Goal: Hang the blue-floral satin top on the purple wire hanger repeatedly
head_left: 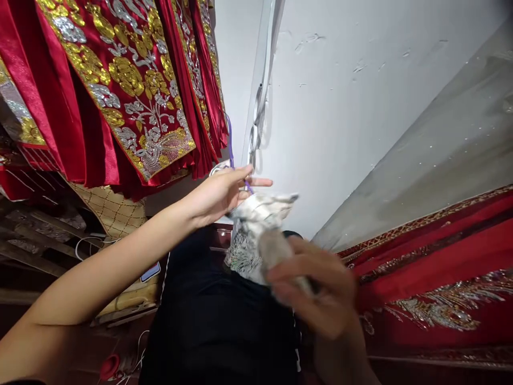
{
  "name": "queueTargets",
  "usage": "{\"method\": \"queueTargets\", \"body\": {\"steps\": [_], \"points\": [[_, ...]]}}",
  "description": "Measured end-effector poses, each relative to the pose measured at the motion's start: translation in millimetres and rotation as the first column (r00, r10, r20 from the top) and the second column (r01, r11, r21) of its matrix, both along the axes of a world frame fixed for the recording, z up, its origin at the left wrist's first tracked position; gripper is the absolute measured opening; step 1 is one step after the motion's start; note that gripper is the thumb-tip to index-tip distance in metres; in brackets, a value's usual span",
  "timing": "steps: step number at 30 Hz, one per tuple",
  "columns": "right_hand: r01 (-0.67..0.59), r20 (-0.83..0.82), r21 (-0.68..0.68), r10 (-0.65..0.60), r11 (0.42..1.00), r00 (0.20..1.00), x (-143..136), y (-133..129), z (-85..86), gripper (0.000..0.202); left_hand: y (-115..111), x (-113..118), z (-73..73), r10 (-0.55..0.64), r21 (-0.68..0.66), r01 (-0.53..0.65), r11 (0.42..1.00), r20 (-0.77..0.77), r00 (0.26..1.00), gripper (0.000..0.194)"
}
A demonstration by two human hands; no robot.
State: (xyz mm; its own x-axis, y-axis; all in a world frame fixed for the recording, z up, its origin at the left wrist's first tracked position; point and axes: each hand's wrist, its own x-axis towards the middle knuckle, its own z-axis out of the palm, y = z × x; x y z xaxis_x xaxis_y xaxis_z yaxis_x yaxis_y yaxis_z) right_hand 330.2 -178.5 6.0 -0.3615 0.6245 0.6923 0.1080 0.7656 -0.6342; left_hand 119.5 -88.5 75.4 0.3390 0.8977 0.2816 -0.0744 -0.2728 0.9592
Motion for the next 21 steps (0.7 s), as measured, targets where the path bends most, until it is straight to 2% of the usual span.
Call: {"method": "queueTargets", "body": {"steps": [1, 2, 3, 4, 5, 6, 7, 8, 9, 11, 13, 14, 15, 17, 21], "points": [[-0.14, 0.104, -0.035, 0.143, 0.99, 0.984, -7.0, -2.4, 0.3, 0.025, -7.5, -3.4, 1.3, -0.015, -0.098, 0.017, 0.995, 0.022, 1.0, 0.027], [-0.238, 0.136, -0.065, 0.245, 0.969, 0.96, -11.5, 0.4, 0.0, 0.033, -14.9, -9.9, 2.3, -0.019, -0.174, 0.023, 0.984, 0.026, 0.999, 0.022], [-0.274, 0.098, -0.085, 0.282, 0.958, 0.954, -13.4, 8.2, -1.0, 0.038, -22.1, -19.3, 3.1, -0.031, -0.234, 0.03, 0.972, 0.002, 1.0, 0.019], [-0.245, 0.021, -0.099, 0.248, 0.965, 0.969, -13.2, 20.3, -2.8, 0.037, -29.0, -31.0, 3.8, -0.062, -0.282, 0.045, 0.958, -0.051, 0.997, 0.02], [-0.168, -0.076, -0.103, 0.161, 0.98, 0.984, -11.3, 35.5, -5.6, 0.035, -35.2, -44.0, 4.7, -0.121, -0.318, 0.075, 0.945, -0.127, 0.984, 0.024], [-0.011, -0.175, -0.101, -0.007, 0.995, 0.985, -8.3, 52.7, -9.1, 0.031, -40.4, -57.5, 5.7, -0.195, -0.348, 0.109, 0.931, -0.222, 0.955, 0.028], [0.176, -0.229, -0.111, -0.198, 0.978, 0.953, -5.0, 70.2, -13.2, 0.035, -44.0, -70.7, 7.0, -0.251, -0.35, 0.131, 0.927, -0.321, 0.913, 0.029], [0.296, -0.228, -0.137, -0.32, 0.945, 0.919, -1.8, 86.7, -17.8, 0.044, -45.5, -82.7, 8.6, -0.265, -0.317, 0.134, 0.939, -0.415, 0.87, 0.028], [0.319, -0.19, -0.18, -0.351, 0.931, 0.917, 0.9, 101.0, -22.7, 0.047, -44.7, -93.2, 10.3, -0.232, -0.247, 0.119, 0.962, -0.498, 0.835, 0.026], [0.211, -0.069, -0.318, -0.245, 0.924, 0.967, 4.4, 120.0, -32.0, 0.04, -35.6, -107.9, 13.5, -0.046, -0.018, 0.044, 0.999, -0.599, 0.799, 0.021], [0.044, -0.018, -0.477, -0.06, 0.878, 0.998, 5.9, 127.1, -38.2, 0.041, -17.9, -114.4, 15.2, 0.168, 0.216, -0.047, 0.975, -0.588, 0.792, 0.023], [-0.013, -0.039, -0.532, -0.009, 0.847, 0.999, 6.4, 127.9, -39.2, 0.044, -7.2, -114.9, 15.4, 0.249, 0.307, -0.085, 0.948, -0.548, 0.798, 0.025], [-0.046, -0.086, -0.558, -0.002, 0.828, 0.996, 7.0, 128.3, -38.3, 0.045, 3.6, -113.9, 15.1, 0.322, 0.388, -0.126, 0.913, -0.495, 0.807, 0.026], [-0.049, -0.22, -0.549, -0.088, 0.834, 0.972, 8.7, 131.9, -31.1, 0.042, 22.5, -107.8, 13.5, 0.461, 0.538, -0.215, 0.815, -0.378, 0.802, 0.031], [0.072, -0.442, -0.506, -0.33, 0.86, 0.834, 14.5, 158.7, -6.9, 0.04, 37.9, -87.2, 3.4, 0.693, 0.768, -0.323, 0.552, -0.208, 0.69, 0.031]]}}
